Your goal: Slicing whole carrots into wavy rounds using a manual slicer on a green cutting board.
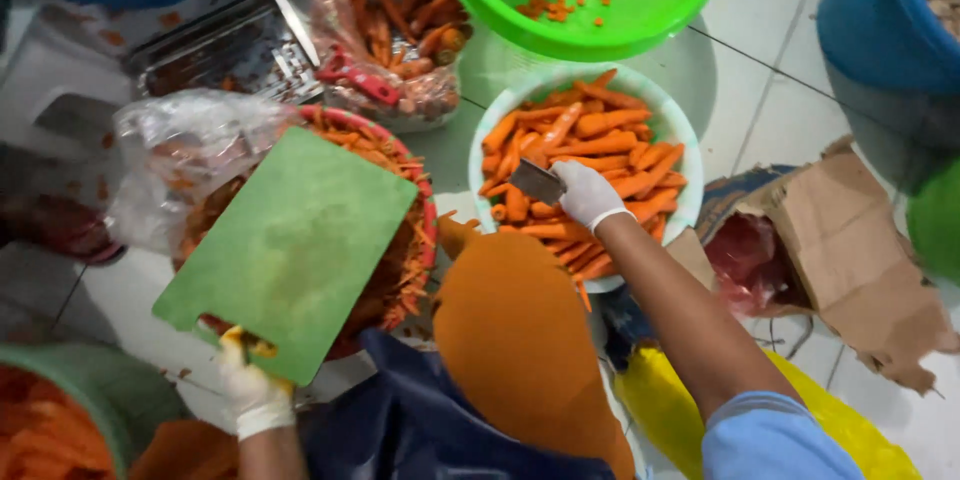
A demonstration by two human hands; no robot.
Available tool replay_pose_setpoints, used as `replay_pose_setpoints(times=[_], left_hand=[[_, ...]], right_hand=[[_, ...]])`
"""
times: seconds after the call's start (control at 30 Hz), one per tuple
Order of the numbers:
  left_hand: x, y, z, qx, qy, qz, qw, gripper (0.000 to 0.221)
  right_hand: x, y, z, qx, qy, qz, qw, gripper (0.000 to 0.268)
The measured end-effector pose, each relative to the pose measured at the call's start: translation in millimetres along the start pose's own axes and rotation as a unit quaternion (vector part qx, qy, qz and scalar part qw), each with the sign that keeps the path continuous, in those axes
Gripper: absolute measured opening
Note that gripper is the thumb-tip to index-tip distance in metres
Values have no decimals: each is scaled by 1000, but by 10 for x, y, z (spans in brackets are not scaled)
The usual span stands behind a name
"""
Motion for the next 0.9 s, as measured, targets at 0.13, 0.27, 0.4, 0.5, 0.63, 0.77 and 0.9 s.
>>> replay_pose_setpoints(times=[0.13,0.27,0.4,0.5,0.63,0.77,0.9], left_hand=[[-192,-342,-282,64,-65,62,994,9],[-252,-380,-443,232,-348,87,904,38],[-275,-243,-278,256,-484,204,811,59],[-116,-18,-90,262,-473,285,791,59],[231,269,325,262,-481,355,758,54],[515,523,1004,151,-441,368,804,40],[722,861,1814,-96,-313,318,890,31]], right_hand=[[37,-139,230,-13,104,-58,993,18],[477,-324,519,-144,242,-2,960,43],[188,-247,386,-176,259,-57,948,37],[-41,-216,289,-169,226,-85,956,39],[-109,-285,78,-115,163,-54,978,58],[-902,-227,-421,6,10,-25,1000,33],[-2003,-105,-657,7,-258,-68,964,40]])
Point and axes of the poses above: each hand's wrist, its own y-axis away from the middle knuckle, its own z-axis out of the palm, x = y × z, the point moved 7 cm from there along -y, towards the middle knuckle, and after that the axes turned 2 degrees about x, right-handed, at the moved point
